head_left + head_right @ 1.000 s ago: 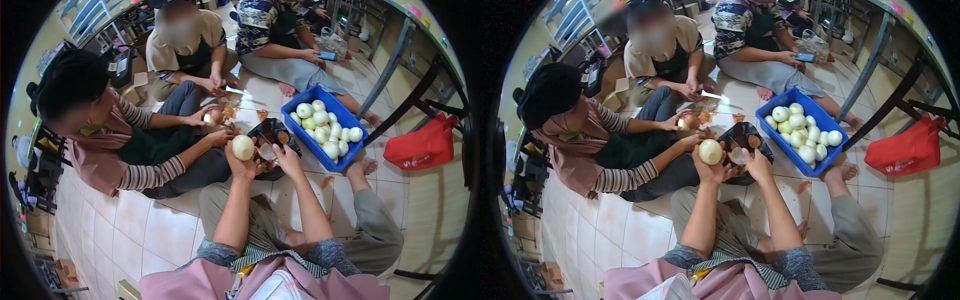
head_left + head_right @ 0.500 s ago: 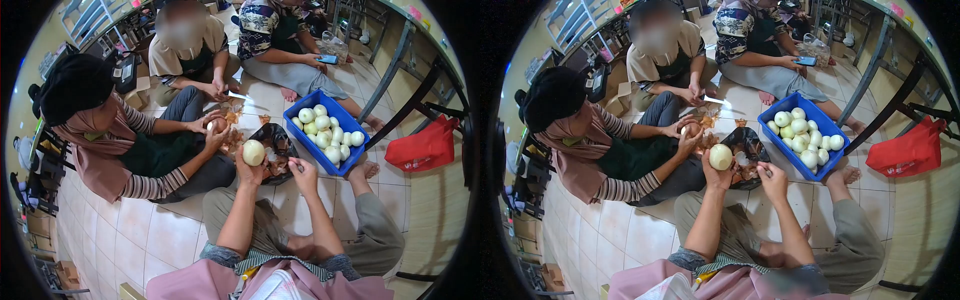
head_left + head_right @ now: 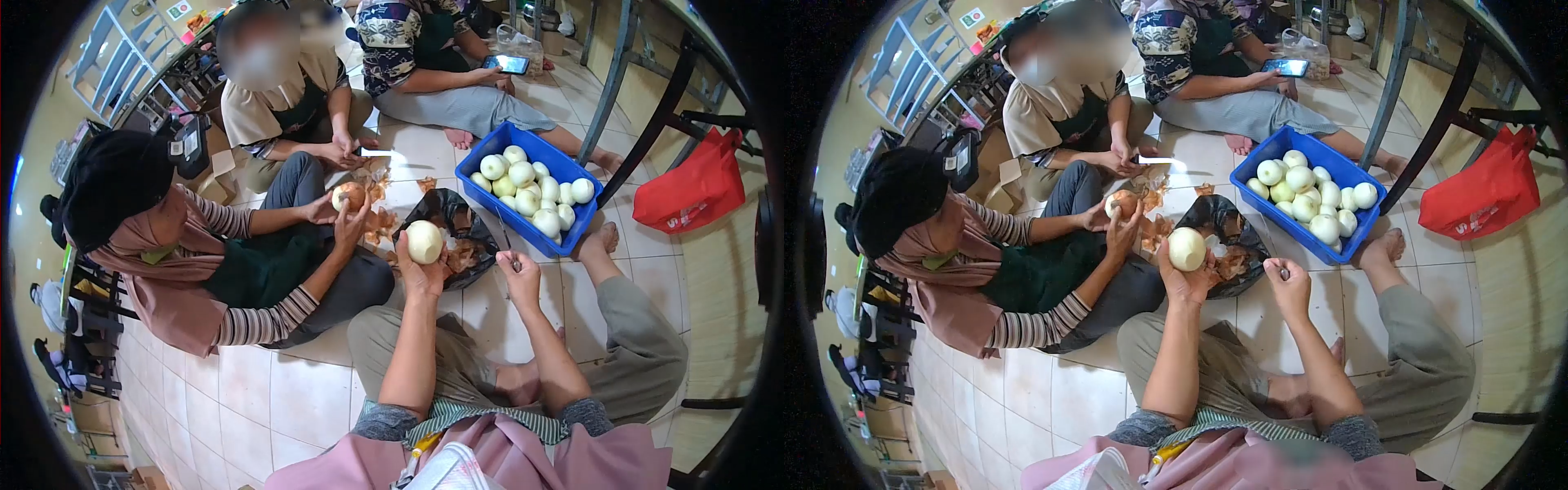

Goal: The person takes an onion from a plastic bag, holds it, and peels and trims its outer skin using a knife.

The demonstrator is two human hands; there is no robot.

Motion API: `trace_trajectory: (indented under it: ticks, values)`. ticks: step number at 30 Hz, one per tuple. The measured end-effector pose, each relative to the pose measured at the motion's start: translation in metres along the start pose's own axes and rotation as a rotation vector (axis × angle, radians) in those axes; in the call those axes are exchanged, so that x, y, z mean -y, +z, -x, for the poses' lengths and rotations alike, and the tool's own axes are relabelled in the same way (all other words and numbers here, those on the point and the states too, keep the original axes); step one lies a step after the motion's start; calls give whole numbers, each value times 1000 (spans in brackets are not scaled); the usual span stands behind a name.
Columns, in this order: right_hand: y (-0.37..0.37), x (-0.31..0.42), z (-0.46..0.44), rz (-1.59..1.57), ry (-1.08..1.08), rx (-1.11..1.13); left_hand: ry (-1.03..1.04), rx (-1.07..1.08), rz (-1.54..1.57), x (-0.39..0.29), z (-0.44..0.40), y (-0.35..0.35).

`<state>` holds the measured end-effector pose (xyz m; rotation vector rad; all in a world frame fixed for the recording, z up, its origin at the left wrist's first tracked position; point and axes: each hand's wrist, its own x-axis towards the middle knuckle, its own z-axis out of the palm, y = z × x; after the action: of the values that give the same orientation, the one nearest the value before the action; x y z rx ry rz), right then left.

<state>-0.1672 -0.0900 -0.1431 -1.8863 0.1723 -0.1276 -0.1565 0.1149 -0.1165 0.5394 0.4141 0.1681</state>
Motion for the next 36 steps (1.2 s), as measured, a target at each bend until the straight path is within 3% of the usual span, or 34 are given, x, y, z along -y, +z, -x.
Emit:
trace_trajectory:
  ticks: [4, 6, 12, 17, 20, 24, 36]
  values:
    - [8, -19, -2, -181, -54, -12, 12, -30, 32, 4, -5, -5]
    - [0, 4, 2, -134, -52, -4, 7, 16, 41, 3, -3, -6]
    - [-10, -16, -12, -222, -9, -11, 15, 22, 50, 4, -3, -4]
    - [-22, -10, -11, -165, 22, -58, 5, 39, 29, 6, -5, -7]
    - [-24, -8, -11, -109, -123, -117, 7, 27, 10, 5, -5, -4]
    - [-23, -15, -12, -106, -118, -136, -12, 42, 4, 5, 1, 1]
    - [-16, -11, -4, -84, -62, -52, -35, 42, -8, 6, 0, 2]
